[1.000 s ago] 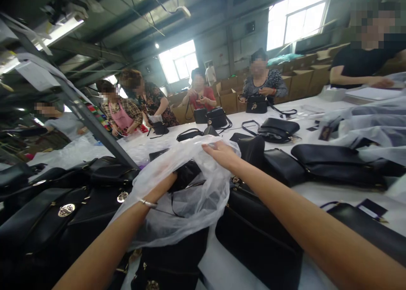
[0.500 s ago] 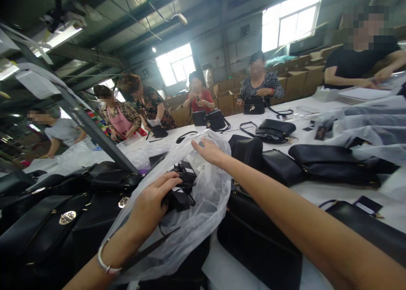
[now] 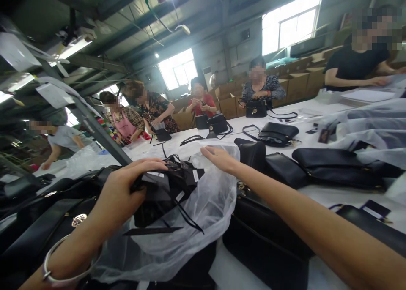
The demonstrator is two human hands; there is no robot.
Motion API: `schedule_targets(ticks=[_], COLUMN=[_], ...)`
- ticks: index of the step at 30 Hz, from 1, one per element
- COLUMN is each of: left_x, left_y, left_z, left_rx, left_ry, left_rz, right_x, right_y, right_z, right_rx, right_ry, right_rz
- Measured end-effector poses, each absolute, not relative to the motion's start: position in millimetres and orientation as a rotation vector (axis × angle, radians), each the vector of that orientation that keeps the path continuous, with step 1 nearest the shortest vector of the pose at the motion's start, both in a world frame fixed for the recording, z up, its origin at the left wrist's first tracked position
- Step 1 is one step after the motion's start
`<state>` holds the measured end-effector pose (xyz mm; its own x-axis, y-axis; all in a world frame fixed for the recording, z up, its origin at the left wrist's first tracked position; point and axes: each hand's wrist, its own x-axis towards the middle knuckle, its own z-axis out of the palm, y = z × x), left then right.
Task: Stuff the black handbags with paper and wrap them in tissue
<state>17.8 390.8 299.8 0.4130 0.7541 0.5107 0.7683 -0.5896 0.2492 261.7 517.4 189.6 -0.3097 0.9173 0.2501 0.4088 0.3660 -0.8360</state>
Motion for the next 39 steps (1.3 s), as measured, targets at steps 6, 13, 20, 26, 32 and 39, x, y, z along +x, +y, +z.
schedule_targets(ticks=[6,13,20,26,32,39], left_x=[29.3,51.9,65.8,80.7,75.4,29.8], left_y=[418.5,448.4,462.4,457.4,448.3,452.1], left_z=[305.6,271.1,258.0,248.2,255.6,231.8], left_rx=[-2.651,-2.497,-2.489,-2.453,-2.839,-2.786], left_ry=[-1.487,-1.778,-1.989,-2.147,-2.16,-1.971], left_rz=[-1.126,-1.544,-2.125,-2.392,-2.117,-1.616], right_x=[236.5,175.7,164.2,159.2,173.4,218.8], right_y=[458.4,449.7,439.5,440.7,451.2,464.5], right_z=[211.6,195.9,195.1,189.9,169.0,184.1], right_rx=[-0.577,-0.901,-1.017,-0.994,-1.079,-1.028], right_ry=[-2.087,-1.73,-1.631,-1.693,-1.57,-1.406], right_rz=[0.952,0.988,1.024,0.733,0.763,1.111])
